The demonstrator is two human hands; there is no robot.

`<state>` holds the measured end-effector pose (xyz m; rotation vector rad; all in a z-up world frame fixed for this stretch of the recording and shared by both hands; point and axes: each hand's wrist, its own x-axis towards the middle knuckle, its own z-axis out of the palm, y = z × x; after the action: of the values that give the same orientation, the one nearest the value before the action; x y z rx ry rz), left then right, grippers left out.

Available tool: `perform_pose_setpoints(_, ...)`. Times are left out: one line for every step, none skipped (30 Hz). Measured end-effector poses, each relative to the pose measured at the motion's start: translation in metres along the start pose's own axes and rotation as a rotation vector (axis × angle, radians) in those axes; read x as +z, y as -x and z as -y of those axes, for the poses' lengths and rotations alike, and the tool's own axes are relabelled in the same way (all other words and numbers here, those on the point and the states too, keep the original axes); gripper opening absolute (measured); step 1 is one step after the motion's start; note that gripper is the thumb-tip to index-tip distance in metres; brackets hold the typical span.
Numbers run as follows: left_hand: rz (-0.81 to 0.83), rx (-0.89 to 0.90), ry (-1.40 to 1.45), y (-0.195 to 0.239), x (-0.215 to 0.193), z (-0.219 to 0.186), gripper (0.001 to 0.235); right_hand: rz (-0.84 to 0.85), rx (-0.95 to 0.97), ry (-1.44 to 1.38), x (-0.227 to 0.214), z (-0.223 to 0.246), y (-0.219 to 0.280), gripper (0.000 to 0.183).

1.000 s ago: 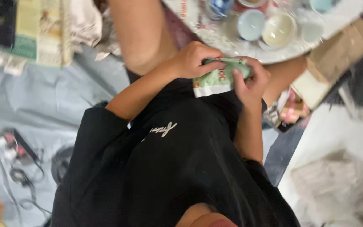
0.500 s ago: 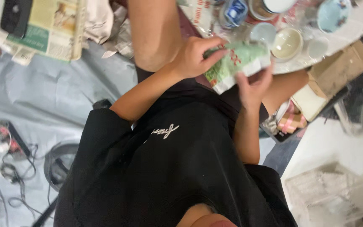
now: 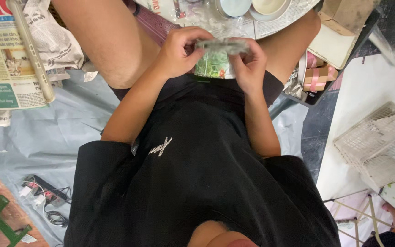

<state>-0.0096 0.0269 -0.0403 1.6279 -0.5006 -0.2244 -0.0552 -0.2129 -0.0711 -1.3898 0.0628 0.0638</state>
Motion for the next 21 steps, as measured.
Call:
perform_pose_setpoints(0.0,0.051,0.059,-0.001,0.0,-0.001,0.034,0.031,-0.088,0.05,-0.001,0.0,-0.003,0.02)
perform_pose_setpoints(-0.004,0.101,0.038,-0.004,0.001,-0.001,0.034,0.063,-0.175,0.101,-0.002,-0.001,-0.005,0.023)
perform_pose_setpoints(-0.008,0.151,0.016,-0.005,0.001,-0.002,0.034,0.096,-0.262,0.151,-0.003,-0.002,-0.005,0.025)
perform_pose_setpoints(-0.013,0.2,-0.005,-0.006,0.001,-0.002,0.034,0.113,-0.265,0.136,-0.005,-0.002,-0.003,0.025)
perform_pose_setpoints(-0.015,0.191,0.015,-0.006,0.002,-0.001,0.033,0.131,-0.268,0.122,-0.007,-0.003,-0.003,0.025)
perform_pose_setpoints(-0.017,0.181,0.036,-0.006,0.002,0.0,0.032,0.148,-0.272,0.107,-0.008,-0.003,-0.003,0.024)
perform_pose_setpoints(-0.019,0.171,0.057,-0.005,0.002,0.001,0.031,0.144,-0.233,0.083,-0.009,-0.003,-0.003,0.019)
perform_pose_setpoints(-0.025,0.205,0.059,-0.005,0.002,0.002,0.032,0.14,-0.194,0.059,-0.01,-0.002,-0.003,0.015)
perform_pose_setpoints(-0.031,0.239,0.061,-0.005,0.002,0.003,0.032,0.135,-0.156,0.034,-0.01,-0.001,-0.003,0.015)
perform_pose_setpoints(-0.036,0.274,0.062,-0.005,0.002,0.004,0.033,0.15,-0.07,-0.056,-0.01,0.002,-0.002,0.016)
perform_pose_setpoints(-0.054,0.263,0.034,-0.005,0.002,0.004,0.031,0.165,0.016,-0.147,-0.011,0.005,-0.002,0.019)
perform_pose_setpoints(-0.072,0.253,0.005,-0.005,0.002,0.004,0.03,0.181,0.102,-0.239,-0.01,0.009,-0.002,0.023)
perform_pose_setpoints(-0.089,0.243,-0.023,-0.006,0.002,0.003,0.029,0.187,0.113,-0.258,-0.01,0.014,-0.001,0.025)
perform_pose_setpoints(-0.084,0.231,-0.028,-0.006,0.002,0.001,0.028,0.193,0.124,-0.278,-0.01,0.02,0.002,0.027)
perform_pose_setpoints(-0.078,0.223,-0.034,-0.006,0.002,-0.001,0.027,0.2,0.131,-0.297,-0.009,0.025,0.003,0.029)
perform_pose_setpoints(-0.073,0.215,-0.04,-0.006,0.002,-0.005,0.026,0.192,0.089,-0.152,-0.007,0.027,0.003,0.022)
perform_pose_setpoints(-0.055,0.209,-0.059,-0.007,0.003,-0.009,0.025,0.18,0.047,-0.007,-0.004,0.029,0.004,0.018)
perform_pose_setpoints(-0.037,0.203,-0.079,-0.007,0.004,-0.013,0.025,0.166,0.005,0.138,-0.003,0.031,0.004,0.019)
perform_pose_setpoints(-0.02,0.199,-0.099,-0.008,0.003,-0.017,0.024,0.157,-0.06,0.235,-0.002,0.032,0.002,0.018)
perform_pose_setpoints(0.002,0.164,-0.058,-0.008,0.001,-0.02,0.022,0.147,-0.125,0.332,-0.001,0.032,0.001,0.016)
perform_pose_setpoints(0.022,0.126,-0.014,-0.008,0.0,-0.023,0.021,0.138,-0.186,0.43,-0.001,0.033,0.001,0.015)
